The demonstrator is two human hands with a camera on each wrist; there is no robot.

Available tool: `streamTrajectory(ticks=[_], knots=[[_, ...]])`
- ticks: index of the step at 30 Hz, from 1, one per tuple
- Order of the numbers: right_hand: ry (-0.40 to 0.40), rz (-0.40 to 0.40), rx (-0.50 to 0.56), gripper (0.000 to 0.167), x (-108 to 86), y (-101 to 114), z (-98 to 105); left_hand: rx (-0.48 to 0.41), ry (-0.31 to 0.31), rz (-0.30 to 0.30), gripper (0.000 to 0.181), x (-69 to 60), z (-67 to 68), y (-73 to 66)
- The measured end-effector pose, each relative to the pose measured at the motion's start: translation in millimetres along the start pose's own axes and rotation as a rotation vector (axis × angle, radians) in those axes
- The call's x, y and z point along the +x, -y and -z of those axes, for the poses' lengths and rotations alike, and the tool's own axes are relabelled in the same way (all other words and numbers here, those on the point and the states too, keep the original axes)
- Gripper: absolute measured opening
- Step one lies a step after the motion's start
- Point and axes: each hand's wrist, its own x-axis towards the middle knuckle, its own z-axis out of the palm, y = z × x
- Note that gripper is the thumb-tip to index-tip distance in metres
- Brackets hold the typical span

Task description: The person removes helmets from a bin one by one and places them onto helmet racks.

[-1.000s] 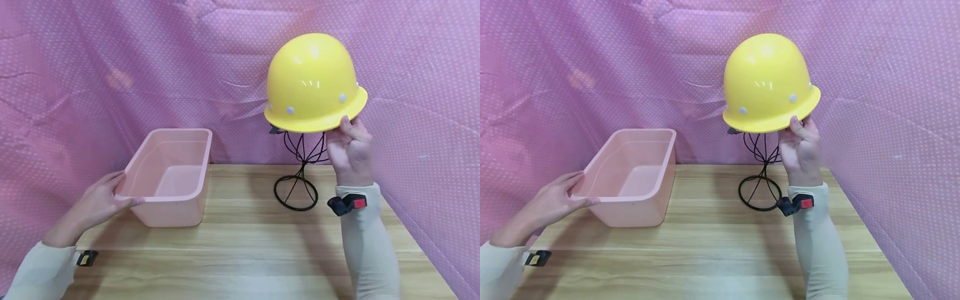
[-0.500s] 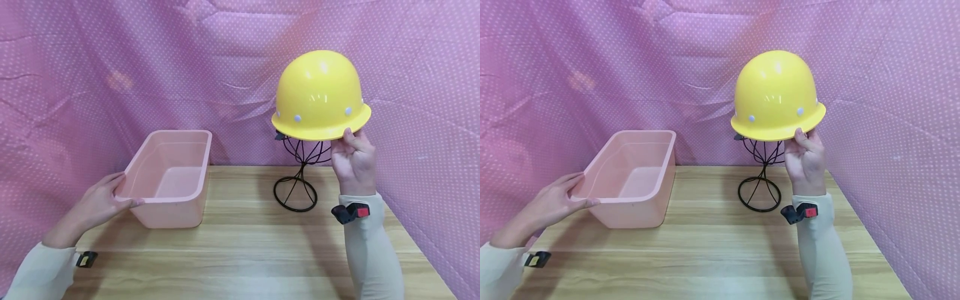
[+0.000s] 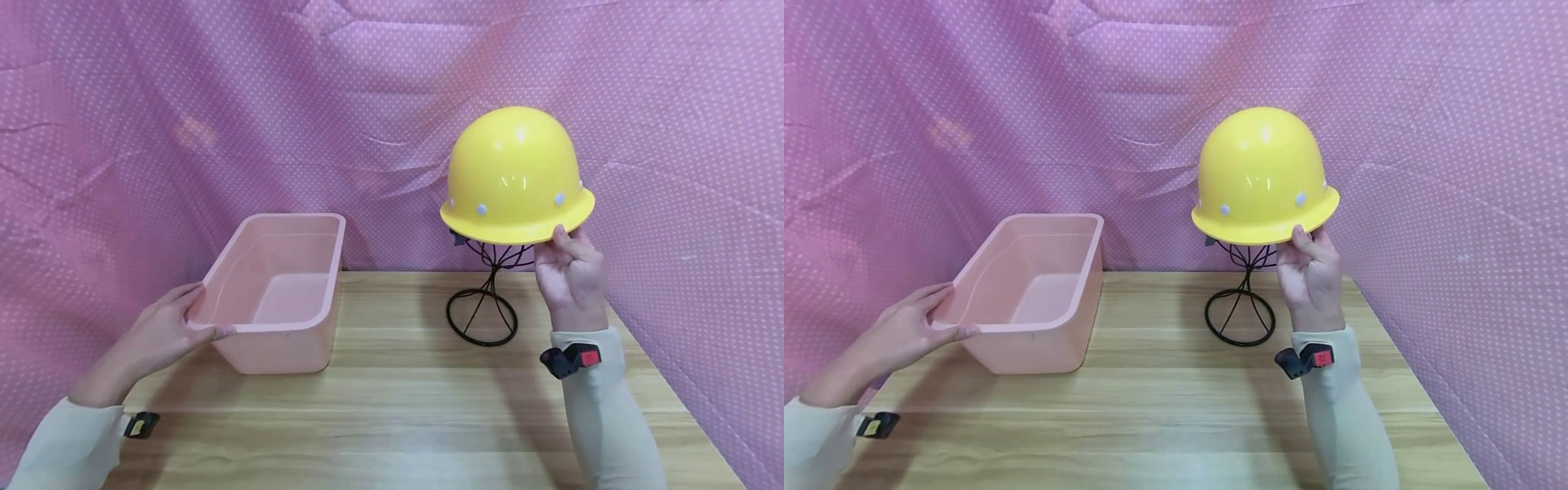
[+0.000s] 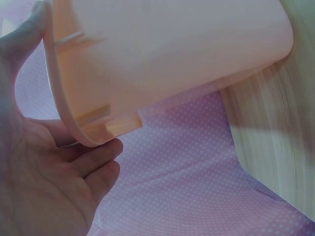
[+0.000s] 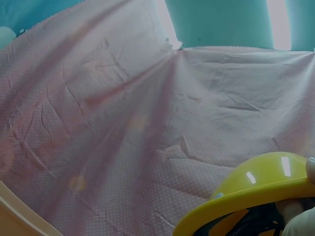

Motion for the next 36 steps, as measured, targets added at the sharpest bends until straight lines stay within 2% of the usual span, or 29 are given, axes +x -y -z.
streamTrajectory(ticks=[9, 15, 22, 36], knots=[[0.007, -0.006, -0.019, 0.067, -5.2, -3.1, 11.7, 0.009, -0.008, -0.01, 0.11, 0.6, -1.7, 3.4], [-0.039, -0.023, -0.028, 0.062, -12.7, -2.9, 21.9, 0.007, 0.01, -0.005, 0.112, 1.1, -3.2, 3.5], [-0.027, -0.037, -0.071, 0.063, -19.2, -3.5, 29.5, 0.002, -0.038, -0.033, 0.108, 1.1, -2.8, 3.4], [-0.032, -0.065, -0.126, 0.065, -31.6, -3.8, 40.2, 0.01, -0.044, -0.035, 0.108, 1.2, -2.0, 1.9]])
